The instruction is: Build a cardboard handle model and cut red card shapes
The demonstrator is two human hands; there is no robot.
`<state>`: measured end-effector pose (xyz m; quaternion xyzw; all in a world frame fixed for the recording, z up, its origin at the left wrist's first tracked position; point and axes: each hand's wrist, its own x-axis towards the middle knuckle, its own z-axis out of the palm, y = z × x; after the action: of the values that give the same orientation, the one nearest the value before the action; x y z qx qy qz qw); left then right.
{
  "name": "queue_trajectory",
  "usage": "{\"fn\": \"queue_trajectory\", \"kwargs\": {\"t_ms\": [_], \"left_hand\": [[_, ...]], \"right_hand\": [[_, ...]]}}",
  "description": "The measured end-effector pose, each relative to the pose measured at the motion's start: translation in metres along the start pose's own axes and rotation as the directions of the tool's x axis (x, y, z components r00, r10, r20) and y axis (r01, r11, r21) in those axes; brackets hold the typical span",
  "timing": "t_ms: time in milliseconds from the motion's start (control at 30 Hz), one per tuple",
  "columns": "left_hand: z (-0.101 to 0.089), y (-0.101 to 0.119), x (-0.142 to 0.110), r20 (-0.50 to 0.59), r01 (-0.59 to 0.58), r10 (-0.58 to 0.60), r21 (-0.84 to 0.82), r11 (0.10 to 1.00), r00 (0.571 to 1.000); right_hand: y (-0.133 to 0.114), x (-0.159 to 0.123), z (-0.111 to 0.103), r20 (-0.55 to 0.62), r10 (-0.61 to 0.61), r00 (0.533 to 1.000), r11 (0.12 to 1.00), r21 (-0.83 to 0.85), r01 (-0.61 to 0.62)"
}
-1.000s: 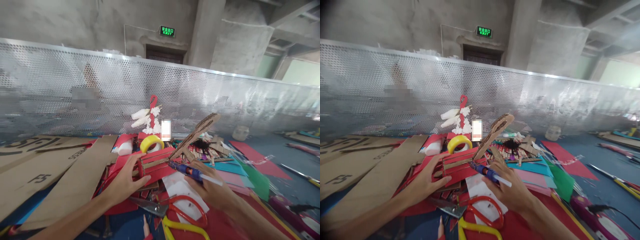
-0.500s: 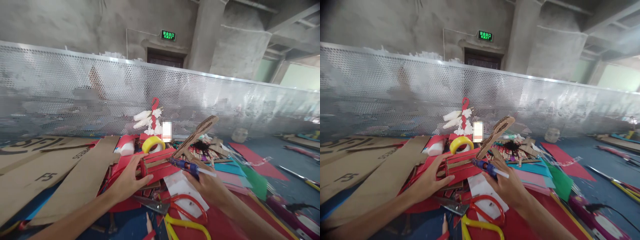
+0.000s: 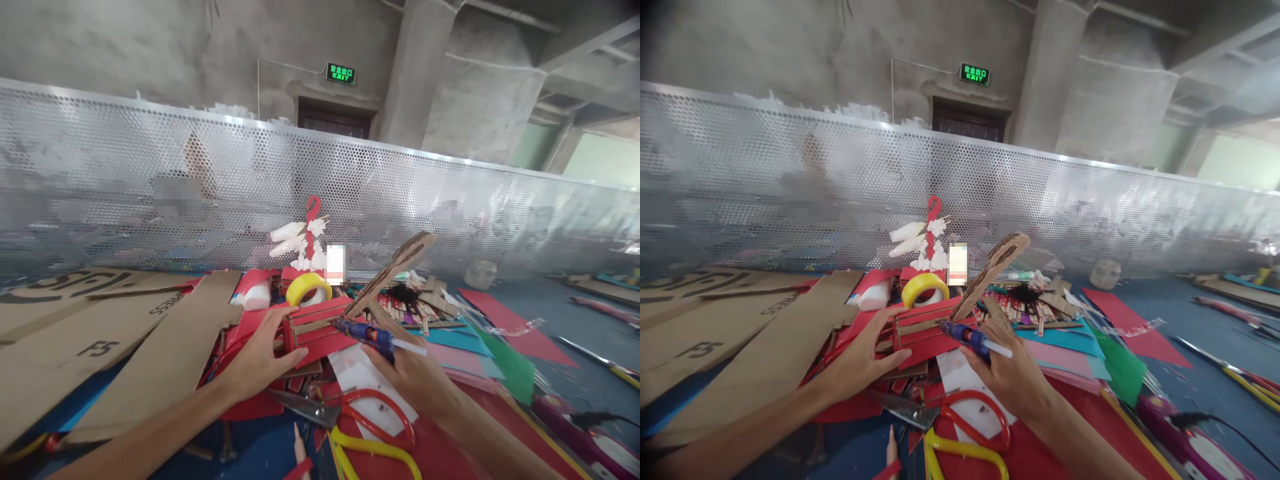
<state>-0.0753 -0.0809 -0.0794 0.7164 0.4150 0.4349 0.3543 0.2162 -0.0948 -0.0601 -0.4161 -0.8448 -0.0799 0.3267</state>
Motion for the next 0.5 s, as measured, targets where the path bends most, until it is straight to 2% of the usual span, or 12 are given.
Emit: {"fn": "queue_trajectory", "kwargs": {"t_ms": [133, 333, 500], "left_hand": [[0.001, -0.004, 0.001, 0.01, -0.009, 0.009, -0.031, 0.999, 1.0], [-0.002, -0.004, 0.0, -0.028, -0.006, 0.009, 0.085, 0.996, 1.0], [-0.002, -0.007, 0.0, -0.061, -0.018, 0.021, 0.061, 0.998, 0.998]], "right_hand": [[-0.01, 0.002, 0.002, 0.022, -0.064, 0.998, 0.998, -0.022, 0.065], [0.002, -0.006, 0.001, 0.022, 0.03, 0.999, 1.0, 0.009, -0.03], [-0.005, 0.002, 0.004, 0.022, 0.011, 1.0, 0.996, 0.083, -0.013]]}}
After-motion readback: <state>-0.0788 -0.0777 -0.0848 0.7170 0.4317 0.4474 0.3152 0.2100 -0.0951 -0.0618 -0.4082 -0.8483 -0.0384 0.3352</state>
